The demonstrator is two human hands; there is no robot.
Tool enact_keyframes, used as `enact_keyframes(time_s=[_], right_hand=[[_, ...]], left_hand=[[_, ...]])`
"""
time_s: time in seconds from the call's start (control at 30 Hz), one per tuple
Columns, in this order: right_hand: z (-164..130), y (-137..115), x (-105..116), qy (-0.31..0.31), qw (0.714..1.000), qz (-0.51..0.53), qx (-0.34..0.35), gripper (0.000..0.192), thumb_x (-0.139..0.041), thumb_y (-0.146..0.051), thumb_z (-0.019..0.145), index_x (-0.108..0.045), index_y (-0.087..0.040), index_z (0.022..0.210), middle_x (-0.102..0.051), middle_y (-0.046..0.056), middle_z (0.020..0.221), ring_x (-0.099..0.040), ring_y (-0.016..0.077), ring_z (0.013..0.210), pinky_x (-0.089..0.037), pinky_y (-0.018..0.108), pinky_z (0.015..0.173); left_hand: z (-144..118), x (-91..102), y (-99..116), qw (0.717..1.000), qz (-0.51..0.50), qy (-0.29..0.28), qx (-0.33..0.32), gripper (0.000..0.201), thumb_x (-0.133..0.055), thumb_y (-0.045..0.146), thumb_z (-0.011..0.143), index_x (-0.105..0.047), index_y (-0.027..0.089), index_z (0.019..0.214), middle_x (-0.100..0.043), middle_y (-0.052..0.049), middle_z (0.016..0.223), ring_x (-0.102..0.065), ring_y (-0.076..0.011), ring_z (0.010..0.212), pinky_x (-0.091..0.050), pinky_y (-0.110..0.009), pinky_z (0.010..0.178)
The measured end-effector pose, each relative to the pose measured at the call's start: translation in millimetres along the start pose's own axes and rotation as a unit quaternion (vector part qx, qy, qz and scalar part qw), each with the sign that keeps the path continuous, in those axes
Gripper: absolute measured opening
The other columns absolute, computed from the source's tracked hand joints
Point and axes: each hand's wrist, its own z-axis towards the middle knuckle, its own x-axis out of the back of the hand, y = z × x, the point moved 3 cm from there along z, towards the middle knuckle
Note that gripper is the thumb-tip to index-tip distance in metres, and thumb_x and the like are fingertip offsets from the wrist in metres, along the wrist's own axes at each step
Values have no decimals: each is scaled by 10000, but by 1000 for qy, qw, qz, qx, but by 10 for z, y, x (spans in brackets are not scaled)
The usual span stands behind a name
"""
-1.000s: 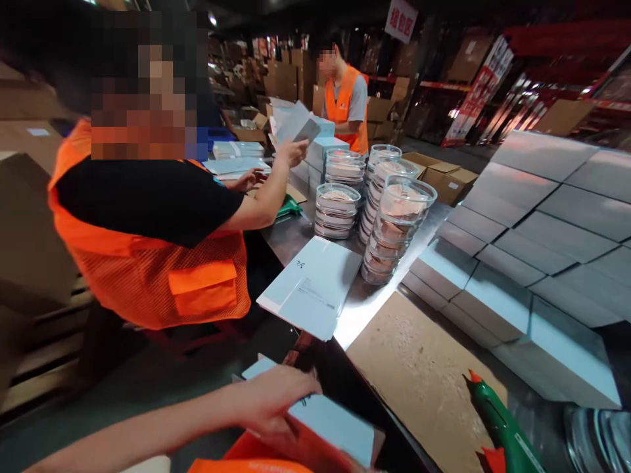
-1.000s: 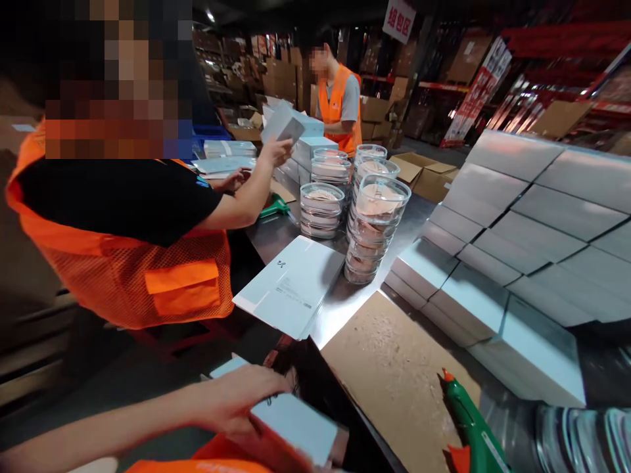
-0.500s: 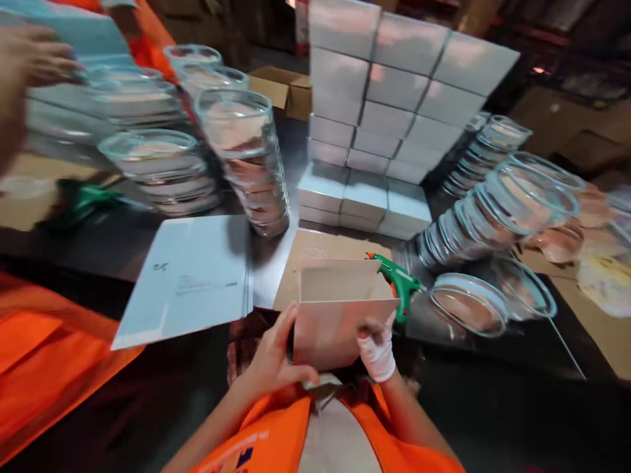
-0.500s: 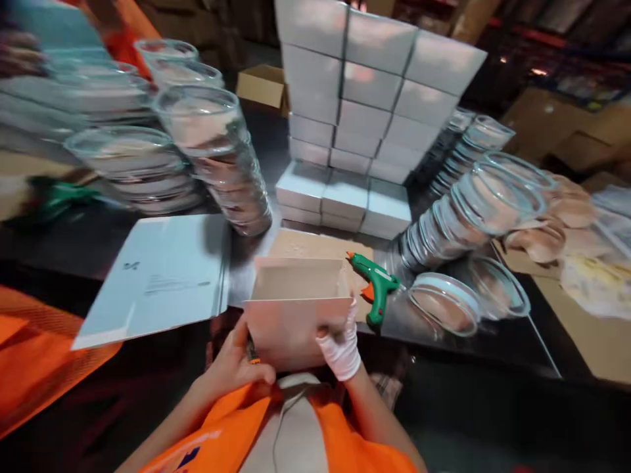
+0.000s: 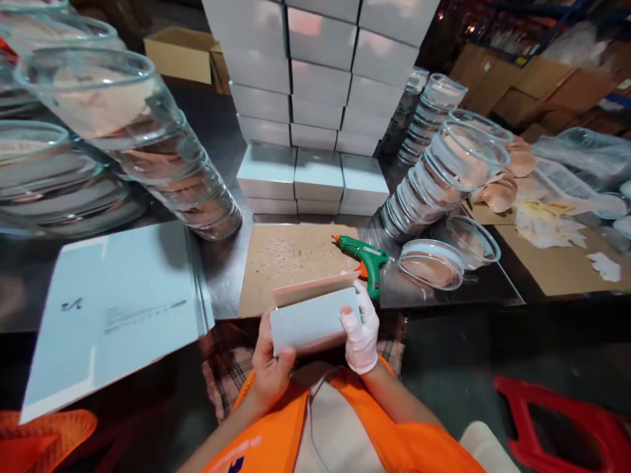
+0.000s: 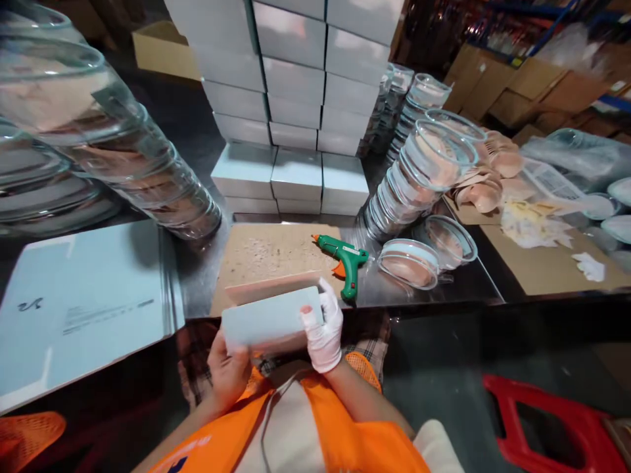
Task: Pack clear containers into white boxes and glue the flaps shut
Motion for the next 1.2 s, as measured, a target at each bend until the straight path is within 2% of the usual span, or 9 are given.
enact_keyframes(time_s=[0.1,0.2,0.33,0.43,0.53,0.7,0.87,1.0,1.2], right_hand=[[-17,-45,-78,72,993,87,-37,407,-739,-302,852,-565,-279,1219,-635,94,1476,-645,237,1288,-488,441,1139],[51,-21,28,32,990,108,-82,568,-732,-284,826,-488,-292,1339,-631,112,1492,-700,208,1172,-576,381,995],[430,11,529,-24,982,-156,-105,386,-632,-480,929,-650,-226,1219,-728,134,1286,-721,253,1083,-563,412,976],[816,69,813,-16,911,-371,-178,360,-723,-519,827,-714,-210,1011,-760,140,1110,-706,320,1087,-506,454,1020],[1070,180,806,-63,880,-389,-265,281,-858,-375,615,-678,-216,761,-732,82,797,-718,316,902,-516,398,876],[1155,288,682,-70,912,-279,-292,170,-668,-360,669,-577,-222,630,-614,5,568,-626,199,602,-490,301,619],[977,166,667,-11,938,-242,-246,322,-648,-413,655,-630,-199,895,-738,51,753,-681,229,700,-549,337,677],[943,-44,658,60,942,-314,-103,555,-719,-436,612,-650,-203,1111,-776,80,970,-706,279,878,-566,403,844],[1182,-134,714,-21,912,-394,-107,457,-644,-397,644,-666,-208,1060,-742,43,831,-688,269,785,-564,398,789]], left_hand=[[106,50,197,995,39,-57,-68,479,-761,517,895,-670,246,1280,-642,-154,1395,-658,-327,1291,-583,-463,1025],[222,218,310,979,85,-132,-131,329,-799,348,892,-710,274,1199,-638,-111,1410,-709,-264,1205,-617,-363,929],[315,623,243,983,123,-34,-132,216,-792,260,887,-736,250,1095,-695,-54,1235,-700,-204,1184,-588,-276,951],[314,755,148,982,127,17,-135,227,-807,249,864,-742,242,1081,-687,-46,1259,-662,-202,1241,-539,-289,1055],[318,673,87,983,116,5,-141,207,-800,287,870,-737,247,1063,-665,-48,1293,-647,-212,1250,-519,-312,1074],[386,520,30,991,77,44,-97,195,-744,376,917,-688,257,1061,-666,-40,1199,-639,-222,1214,-498,-363,1075],[375,542,30,992,98,40,-75,214,-758,382,899,-704,265,1070,-673,-41,1155,-628,-238,1227,-497,-373,1073],[331,627,55,990,107,55,-70,230,-779,335,879,-714,282,1093,-670,-29,1170,-629,-223,1223,-442,-370,1156],[328,586,70,991,99,69,-50,235,-796,354,863,-719,276,1071,-673,-35,1202,-602,-238,1287,-402,-381,1192]])
